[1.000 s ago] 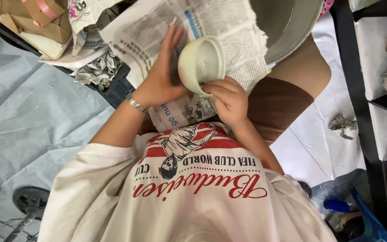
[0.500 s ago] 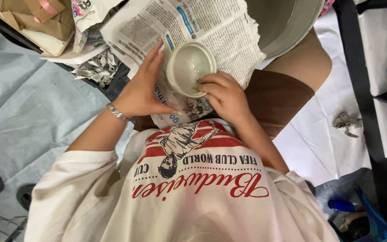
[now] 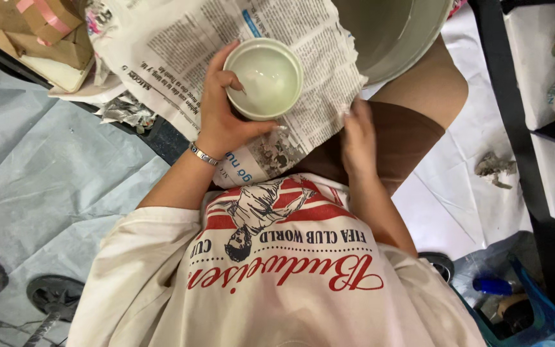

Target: The person sits on the floor and wraps small ceramic cups with newspaper. They tear newspaper sheets, dip them into a bucket of water, and carefully wrap each cup, smoothing the paper around the surface. Finished wrapped cups are placed on a nearby shelf.

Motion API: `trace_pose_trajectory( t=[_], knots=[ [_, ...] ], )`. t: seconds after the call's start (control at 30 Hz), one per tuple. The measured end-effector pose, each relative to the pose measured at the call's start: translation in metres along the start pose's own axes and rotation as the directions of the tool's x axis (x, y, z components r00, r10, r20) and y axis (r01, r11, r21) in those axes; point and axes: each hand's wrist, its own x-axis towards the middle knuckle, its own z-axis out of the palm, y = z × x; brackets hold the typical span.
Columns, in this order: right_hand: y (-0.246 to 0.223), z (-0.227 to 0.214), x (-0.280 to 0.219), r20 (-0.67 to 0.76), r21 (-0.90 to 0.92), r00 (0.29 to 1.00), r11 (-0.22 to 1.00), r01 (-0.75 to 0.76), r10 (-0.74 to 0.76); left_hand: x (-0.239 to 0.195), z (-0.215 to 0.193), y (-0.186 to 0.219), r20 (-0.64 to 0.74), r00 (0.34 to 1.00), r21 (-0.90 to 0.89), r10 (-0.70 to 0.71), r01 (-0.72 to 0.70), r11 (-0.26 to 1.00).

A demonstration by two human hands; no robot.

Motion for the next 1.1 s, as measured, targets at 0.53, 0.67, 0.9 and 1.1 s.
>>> trace_pose_trajectory(
  t=[0.53,0.67,0.9,1.1],
  knots=[
    [0.009,-0.021,-0.028,-0.017,-0.042,0.993,0.993,0.114,-0.114,0.013,0.016,0.010,0.097,0.985,0.050,0.144,-0.149,0.988],
    [-0.030,0.006,-0.029,0.311,-0.315,0.926,0.897,0.311,-0.213,0.013,0.015,0.010,0.155,0.975,0.095,0.158,-0.174,0.980],
    [-0.040,0.014,-0.004,0.443,-0.418,0.754,0.632,0.652,-0.485,0.011,0.001,-0.002,0.170,0.984,-0.016,0.050,-0.048,0.999],
    [0.027,0.009,0.048,0.121,0.148,0.993,0.989,-0.006,-0.012,0.009,0.004,-0.004,0.178,0.983,-0.020,0.049,-0.046,0.999]
  ],
)
